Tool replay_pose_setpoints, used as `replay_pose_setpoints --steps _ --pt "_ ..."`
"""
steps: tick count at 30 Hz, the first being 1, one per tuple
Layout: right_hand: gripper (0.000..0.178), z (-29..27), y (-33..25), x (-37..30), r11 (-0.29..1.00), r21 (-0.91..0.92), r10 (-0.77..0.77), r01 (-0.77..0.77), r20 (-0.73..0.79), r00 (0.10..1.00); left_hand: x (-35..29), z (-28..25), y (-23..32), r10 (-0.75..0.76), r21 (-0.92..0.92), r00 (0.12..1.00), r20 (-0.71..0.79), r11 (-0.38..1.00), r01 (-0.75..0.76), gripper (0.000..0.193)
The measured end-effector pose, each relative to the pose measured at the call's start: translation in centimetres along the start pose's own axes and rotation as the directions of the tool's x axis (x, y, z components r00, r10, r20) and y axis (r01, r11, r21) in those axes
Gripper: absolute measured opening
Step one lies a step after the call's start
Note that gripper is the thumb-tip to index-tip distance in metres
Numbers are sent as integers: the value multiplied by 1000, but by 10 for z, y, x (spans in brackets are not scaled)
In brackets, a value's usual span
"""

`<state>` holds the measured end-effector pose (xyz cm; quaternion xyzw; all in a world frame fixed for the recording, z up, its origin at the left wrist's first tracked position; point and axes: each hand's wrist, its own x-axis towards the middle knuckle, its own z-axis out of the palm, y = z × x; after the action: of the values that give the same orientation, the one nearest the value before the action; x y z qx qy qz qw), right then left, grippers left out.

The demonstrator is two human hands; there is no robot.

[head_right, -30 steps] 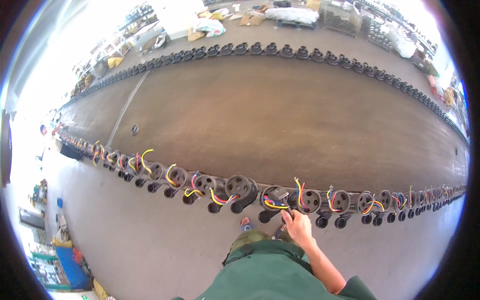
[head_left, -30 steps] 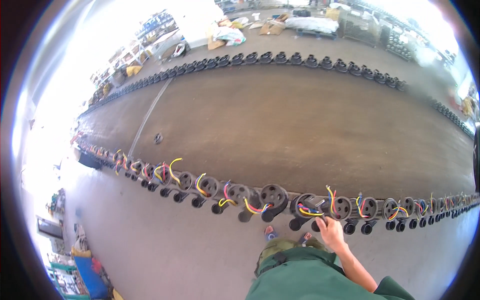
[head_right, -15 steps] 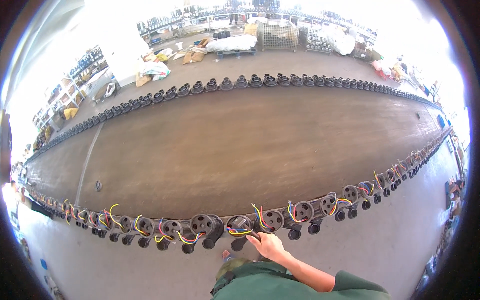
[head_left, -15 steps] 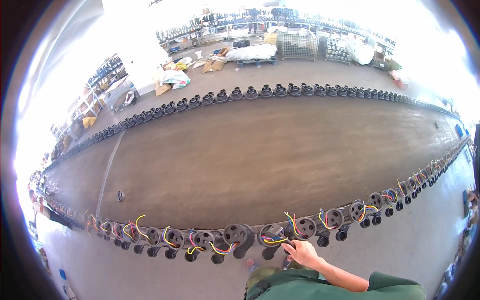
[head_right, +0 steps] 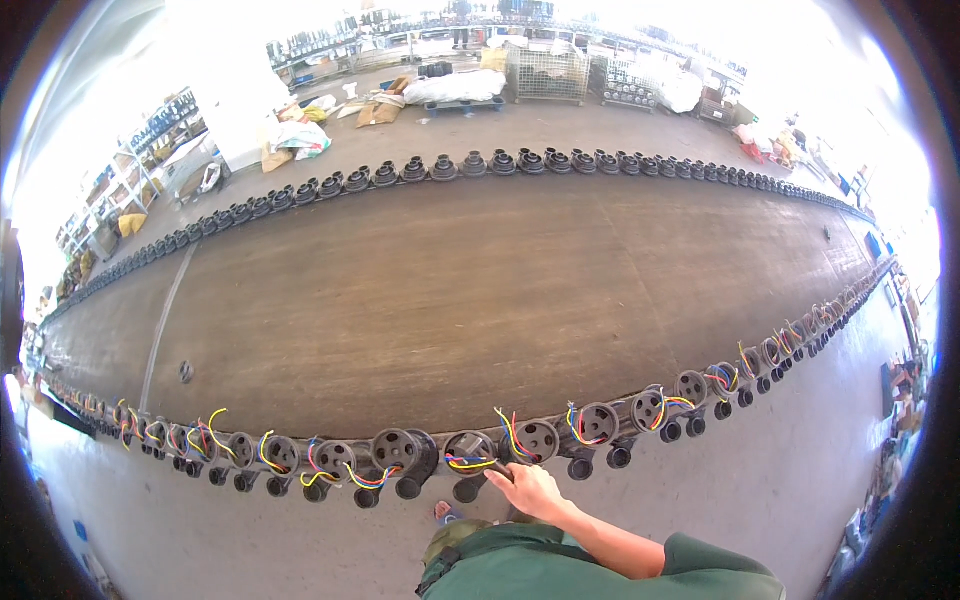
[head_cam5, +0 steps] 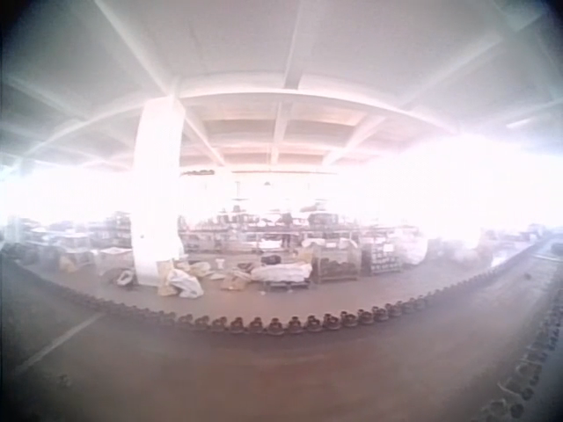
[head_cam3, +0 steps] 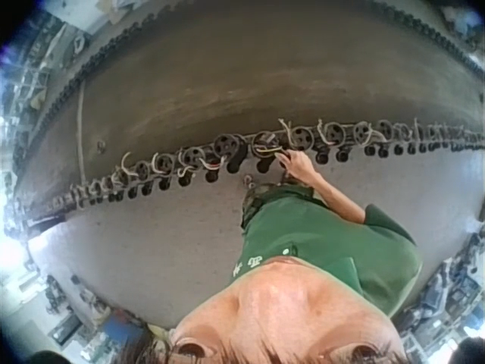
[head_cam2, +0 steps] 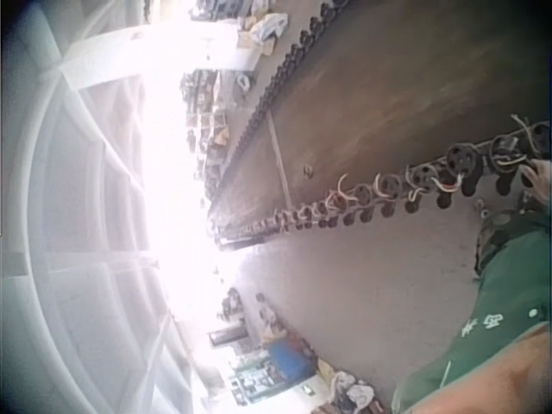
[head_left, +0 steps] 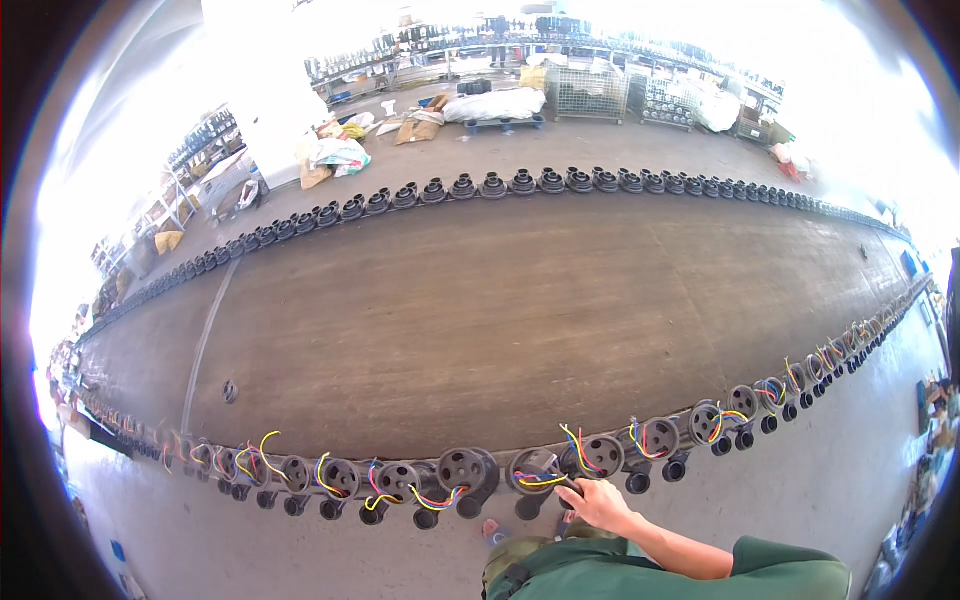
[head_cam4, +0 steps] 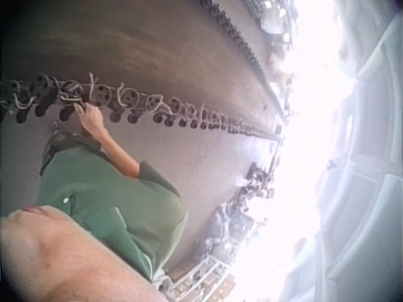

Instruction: The person assembles electronic components by inserting internal pieces into cylindrical black housings and securing them using a handheld tool. They work down a long row of identical components, repeatedly inserting the parts and then pressing or hammering them into place with the tool.

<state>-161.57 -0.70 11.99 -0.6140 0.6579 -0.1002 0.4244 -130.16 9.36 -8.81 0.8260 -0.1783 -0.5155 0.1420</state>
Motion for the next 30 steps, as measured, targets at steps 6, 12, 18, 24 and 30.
replay_pose_setpoints --steps 6,12,18,24,30 --pt "64 1 0 -1 999 41 19 -19 13 1000 -1 1 2 -15 -9 1000 -2 1000 15 26" --pt "57 1 1 -2 1000 3 14 -14 -19 1000 -2 3 2 -25 -26 1000 -12 999 25 30" --pt "63 2 0 1 998 60 4 -3 -1 1000 -13 -4 -21 -78 -53 996 -42 996 75 35" --pt "64 4 1 -1 999 45 -21 22 -41 999 -82 -35 -154 -274 -180 954 -123 951 250 40" --pt "55 6 0 6 992 121 -29 35 -54 998 -248 -134 83 552 -911 764 -334 18 -411 62"
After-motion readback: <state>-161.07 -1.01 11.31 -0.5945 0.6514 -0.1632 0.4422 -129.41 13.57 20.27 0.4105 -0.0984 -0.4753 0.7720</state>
